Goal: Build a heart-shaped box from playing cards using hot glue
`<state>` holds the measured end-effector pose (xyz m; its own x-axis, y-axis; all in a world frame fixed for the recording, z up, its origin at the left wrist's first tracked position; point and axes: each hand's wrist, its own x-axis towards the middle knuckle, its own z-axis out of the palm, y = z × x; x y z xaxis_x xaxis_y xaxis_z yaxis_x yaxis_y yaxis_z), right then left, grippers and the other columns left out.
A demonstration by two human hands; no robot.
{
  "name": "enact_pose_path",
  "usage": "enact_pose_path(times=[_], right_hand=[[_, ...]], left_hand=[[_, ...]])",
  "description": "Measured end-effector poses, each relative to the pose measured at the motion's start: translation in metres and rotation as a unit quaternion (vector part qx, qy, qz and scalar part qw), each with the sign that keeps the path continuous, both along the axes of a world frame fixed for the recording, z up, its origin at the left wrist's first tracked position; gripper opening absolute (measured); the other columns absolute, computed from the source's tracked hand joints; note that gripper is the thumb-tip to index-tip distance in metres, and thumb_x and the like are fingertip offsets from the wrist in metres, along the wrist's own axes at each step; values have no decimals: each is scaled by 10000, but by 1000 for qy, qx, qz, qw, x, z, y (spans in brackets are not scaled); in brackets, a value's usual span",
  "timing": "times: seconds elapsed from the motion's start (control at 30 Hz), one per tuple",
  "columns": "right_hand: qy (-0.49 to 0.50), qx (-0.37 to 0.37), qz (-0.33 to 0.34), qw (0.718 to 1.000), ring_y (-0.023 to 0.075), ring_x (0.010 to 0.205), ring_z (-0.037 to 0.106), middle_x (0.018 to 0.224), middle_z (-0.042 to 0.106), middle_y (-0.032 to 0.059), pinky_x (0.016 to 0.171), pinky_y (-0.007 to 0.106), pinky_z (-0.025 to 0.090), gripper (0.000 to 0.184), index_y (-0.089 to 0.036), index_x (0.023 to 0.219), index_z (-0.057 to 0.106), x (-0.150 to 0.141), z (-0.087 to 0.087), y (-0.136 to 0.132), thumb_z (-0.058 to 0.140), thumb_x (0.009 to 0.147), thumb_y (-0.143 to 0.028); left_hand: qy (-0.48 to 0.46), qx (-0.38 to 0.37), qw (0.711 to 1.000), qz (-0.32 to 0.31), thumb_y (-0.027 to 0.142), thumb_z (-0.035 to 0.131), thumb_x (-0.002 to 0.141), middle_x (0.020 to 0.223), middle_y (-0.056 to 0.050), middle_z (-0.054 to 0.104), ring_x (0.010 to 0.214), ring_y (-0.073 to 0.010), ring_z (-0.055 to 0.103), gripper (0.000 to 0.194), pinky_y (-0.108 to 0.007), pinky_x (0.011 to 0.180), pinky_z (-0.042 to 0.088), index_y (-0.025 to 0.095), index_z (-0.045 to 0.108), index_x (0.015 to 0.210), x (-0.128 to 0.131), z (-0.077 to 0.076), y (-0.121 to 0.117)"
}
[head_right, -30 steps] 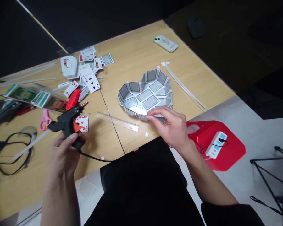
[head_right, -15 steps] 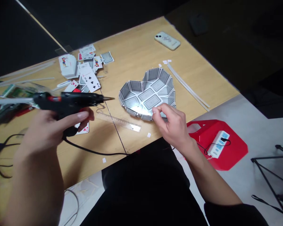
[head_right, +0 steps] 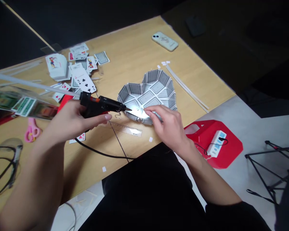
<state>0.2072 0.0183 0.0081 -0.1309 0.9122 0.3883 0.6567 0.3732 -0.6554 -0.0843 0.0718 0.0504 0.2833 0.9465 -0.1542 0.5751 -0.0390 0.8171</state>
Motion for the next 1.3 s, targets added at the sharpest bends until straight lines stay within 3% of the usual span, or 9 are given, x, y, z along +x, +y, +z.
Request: enact_pose_path(times=[0.1, 0.2, 0.33, 0.5, 0.9, 1.13, 1.3], right_hand=[[-51, -30, 33, 998, 294, 1094, 814, 1186, 852, 86, 952, 443, 636, 196, -231, 1201, 776, -7, -6, 2, 756, 1029, -323], [-97, -44, 41, 993, 339, 1077, 803, 1158, 851, 112, 965, 499, 613, 251, -218, 1156, 786, -14, -14, 5, 820, 981, -394], [-97, -56, 25, 993, 300, 960, 803, 1007, 853, 72, 892, 444, 588, 125, -236, 1008, 796, -18, -20, 6, 761, 1021, -355], [-79, -74, 27, 994, 279, 931, 804, 982, 850, 57, 839, 400, 568, 116, -232, 983, 793, -18, -18, 6, 761, 1021, -337], [-62, -88, 11, 994, 254, 909, 802, 943, 853, 28, 852, 366, 567, 75, -237, 934, 799, -18, -14, 7, 814, 972, -300], [-59, -94, 10, 994, 238, 888, 793, 937, 852, 31, 842, 345, 550, 88, -215, 944, 807, -19, -13, 7, 825, 969, -298], [-56, -101, 9, 993, 239, 898, 794, 943, 852, 35, 849, 343, 541, 90, -211, 948, 810, -19, -12, 7, 821, 972, -298]], left_hand=[[-13, 14, 999, -31, 513, 873, 763, 568, 11, 532, 588, -175, 507, 302, -272, 555, 384, 225, 785, 768, 2, -1, -1], [8, 26, 998, -64, 489, 837, 805, 593, 11, 537, 633, -185, 546, 264, -272, 598, 408, 229, 793, 792, 6, -1, -3], [38, 38, 996, -74, 489, 802, 846, 589, 10, 538, 701, -220, 622, 270, -286, 659, 456, 231, 770, 774, 11, -3, -5], [36, 47, 995, -86, 476, 801, 859, 575, 13, 527, 732, -226, 651, 274, -287, 703, 474, 226, 767, 752, 14, -9, -6], [47, 50, 994, -85, 546, 798, 879, 597, 10, 539, 627, -186, 554, 329, -271, 605, 401, 220, 840, 891, 14, -18, -6], [88, 39, 990, -107, 580, 749, 928, 682, 16, 608, 697, -180, 585, 392, -270, 691, 454, 210, 840, 1022, 14, -13, -7], [100, 28, 989, -109, 600, 726, 926, 692, 13, 617, 734, -187, 594, 423, -284, 734, 473, 189, 816, 964, 15, -11, -7]])
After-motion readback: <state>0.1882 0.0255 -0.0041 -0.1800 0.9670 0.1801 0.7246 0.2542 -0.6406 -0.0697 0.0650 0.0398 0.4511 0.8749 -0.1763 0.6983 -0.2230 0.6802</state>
